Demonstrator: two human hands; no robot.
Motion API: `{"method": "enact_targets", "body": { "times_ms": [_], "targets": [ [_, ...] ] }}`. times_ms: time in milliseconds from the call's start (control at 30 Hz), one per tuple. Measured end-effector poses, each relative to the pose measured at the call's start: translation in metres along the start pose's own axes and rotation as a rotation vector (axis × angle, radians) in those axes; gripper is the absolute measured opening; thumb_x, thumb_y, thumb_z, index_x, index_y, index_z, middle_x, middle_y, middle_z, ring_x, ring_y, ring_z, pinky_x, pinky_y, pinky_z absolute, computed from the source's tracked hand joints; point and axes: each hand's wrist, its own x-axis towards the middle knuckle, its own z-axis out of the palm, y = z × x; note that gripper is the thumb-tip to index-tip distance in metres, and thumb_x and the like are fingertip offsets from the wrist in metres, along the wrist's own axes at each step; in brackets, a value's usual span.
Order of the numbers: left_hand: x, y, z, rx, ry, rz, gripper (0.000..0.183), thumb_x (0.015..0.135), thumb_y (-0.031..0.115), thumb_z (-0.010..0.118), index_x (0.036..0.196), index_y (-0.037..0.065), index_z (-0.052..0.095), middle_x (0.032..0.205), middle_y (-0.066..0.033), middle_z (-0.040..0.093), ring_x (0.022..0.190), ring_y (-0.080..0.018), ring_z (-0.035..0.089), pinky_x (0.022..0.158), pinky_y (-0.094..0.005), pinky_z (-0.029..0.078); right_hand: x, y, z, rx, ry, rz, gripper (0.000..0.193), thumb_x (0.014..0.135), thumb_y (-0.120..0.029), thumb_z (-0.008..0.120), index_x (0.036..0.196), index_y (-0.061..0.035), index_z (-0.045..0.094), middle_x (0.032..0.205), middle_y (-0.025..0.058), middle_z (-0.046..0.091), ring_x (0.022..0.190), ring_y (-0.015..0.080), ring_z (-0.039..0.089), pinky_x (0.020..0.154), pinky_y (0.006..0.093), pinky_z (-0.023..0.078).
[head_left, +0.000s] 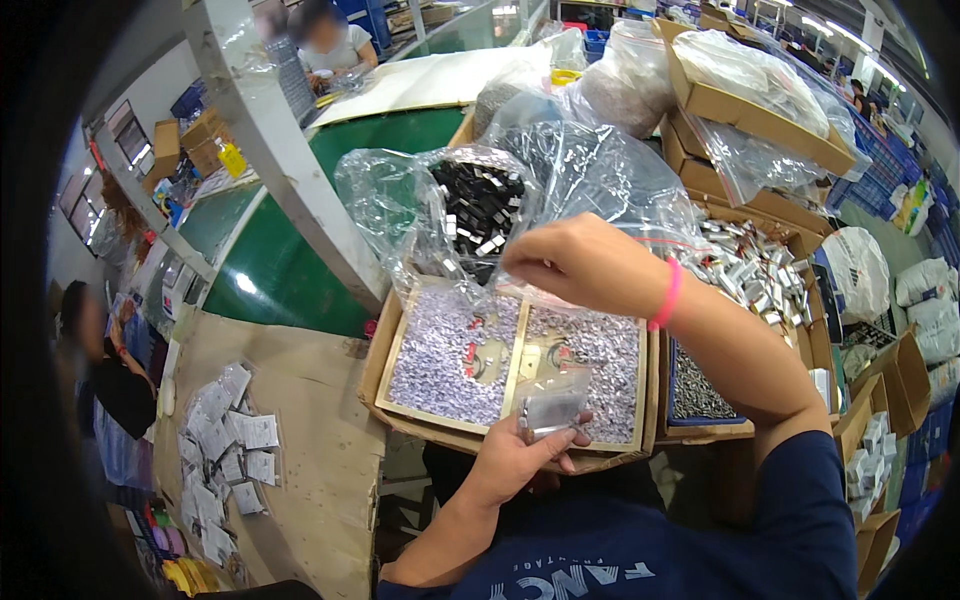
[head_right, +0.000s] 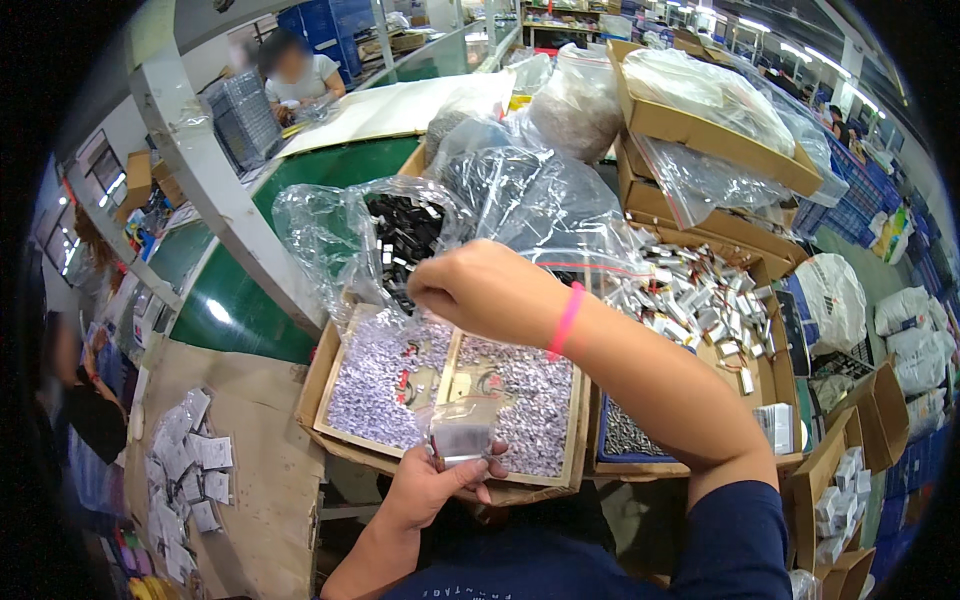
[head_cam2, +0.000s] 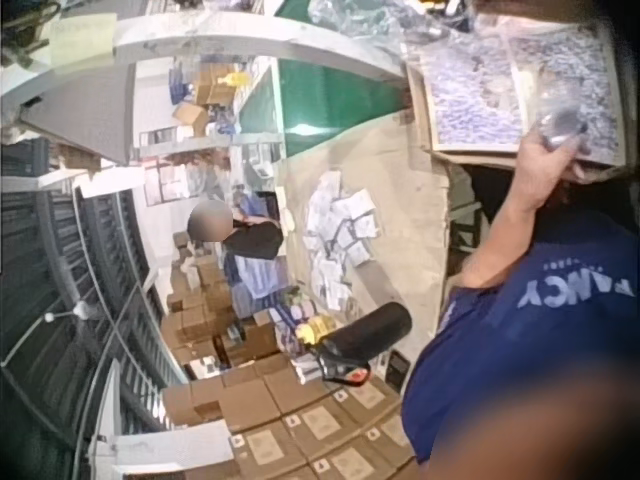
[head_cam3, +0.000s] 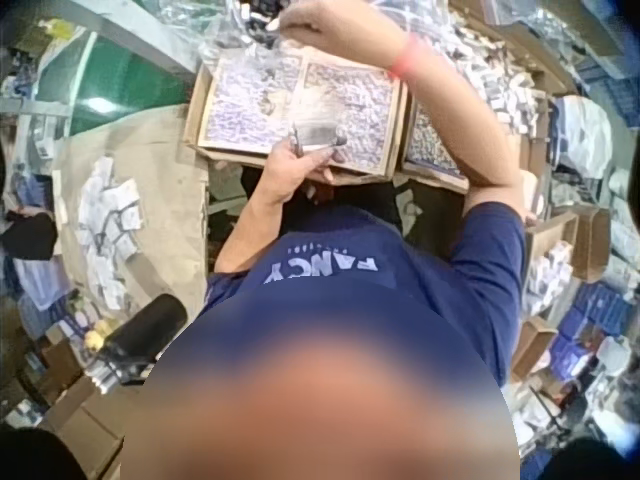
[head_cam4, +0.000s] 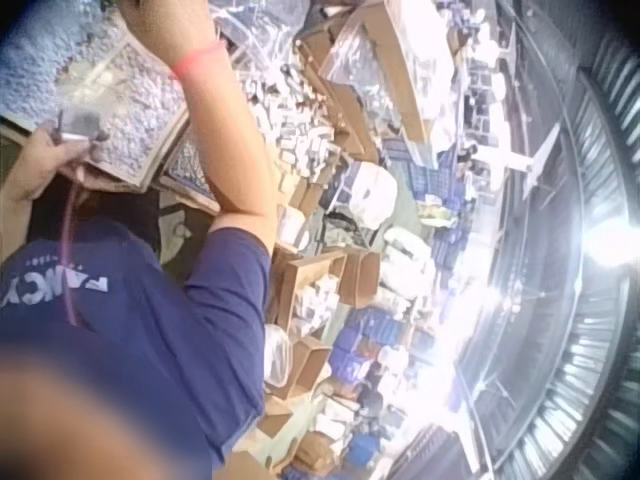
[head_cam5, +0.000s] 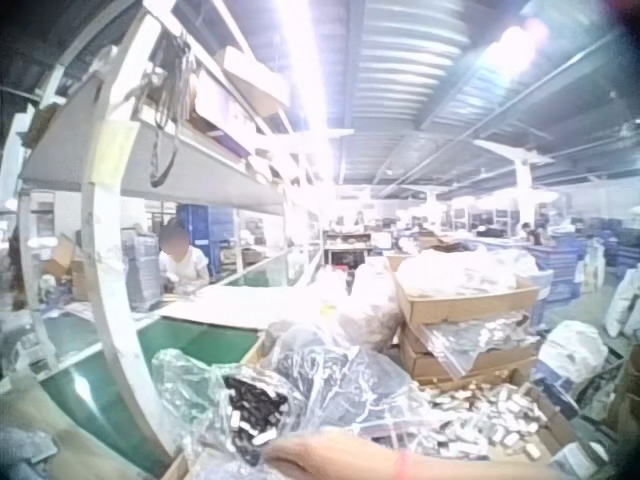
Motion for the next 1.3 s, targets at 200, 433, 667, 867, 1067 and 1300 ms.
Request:
{"method": "enact_targets", "body": {
  "times_ms": [200,433,667,867,1067,1300],
  "targets": [
    [-0.015,0.006,-0.014,-0.030,0.091,0.039,0.032,0.088,0.006,0.060,0.117,-0.006,0.054,0.111,-0.0155,0.063,0.073,-0.0142,0.064,0.062,-0.0236,0.054,0.082,0.053,0.064,-0.480,-0.128,0.239,0.012,0.082,-0.012,0.057,0.087,-0.0041,0.064,0.084,0.0158,0.066,0.080,0.0336,0.065,0.070,0.0432,0.052],
    [-0.022,0.009,-0.030,-0.065,0.144,0.111,0.032,0.088,0.004,0.059,0.117,-0.007,0.053,0.111,-0.0176,0.062,0.088,-0.0206,0.065,0.061,-0.0263,0.056,0.101,0.074,0.079,-0.386,-0.096,0.467,0.024,0.087,-0.015,0.048,0.098,-0.0041,0.066,0.104,0.0164,0.066,0.096,0.0327,0.064,0.083,0.0408,0.050],
    [-0.010,0.009,-0.037,-0.058,0.131,0.123,0.031,0.088,0.005,0.060,0.116,-0.008,0.053,0.109,-0.0178,0.063,0.085,-0.0210,0.065,0.060,-0.0266,0.057,0.043,0.017,0.029,0.233,0.029,0.142,0.021,0.083,-0.012,0.066,0.103,-0.0067,0.064,0.085,0.0068,0.067,0.081,0.0146,0.065,0.073,0.0272,0.051],
    [0.004,0.007,-0.025,0.004,0.085,0.107,0.027,0.090,0.005,0.058,0.115,-0.004,0.054,0.109,-0.0107,0.065,0.076,-0.0123,0.063,0.061,-0.0210,0.052,-0.019,-0.030,0.018,0.708,0.042,0.251,0.015,0.085,-0.009,0.067,0.098,-0.0031,0.064,0.088,0.0034,0.067,0.082,0.0082,0.061,0.073,0.0242,0.050],
    [0.010,0.003,-0.012,0.073,0.061,0.093,0.025,0.089,0.007,0.061,0.112,-0.002,0.055,0.105,-0.0078,0.066,0.076,-0.0108,0.063,0.059,-0.0211,0.052,-0.050,-0.036,0.003,0.608,-0.030,0.284,0.012,0.081,-0.010,0.070,0.090,-0.0041,0.064,0.087,0.0078,0.067,0.079,0.0164,0.065,0.070,0.0270,0.050],
    [0.011,-0.004,0.000,0.132,0.050,0.018,0.025,0.089,0.010,0.062,0.112,0.001,0.057,0.091,-0.0059,0.067,0.065,-0.0092,0.059,0.058,-0.0217,0.051,-0.056,-0.032,-0.008,0.287,-0.208,-0.059,0.015,0.080,-0.018,0.069,0.086,-0.0046,0.066,0.077,0.0093,0.065,0.074,0.0254,0.060,0.069,0.0348,0.048]
  ]
}}
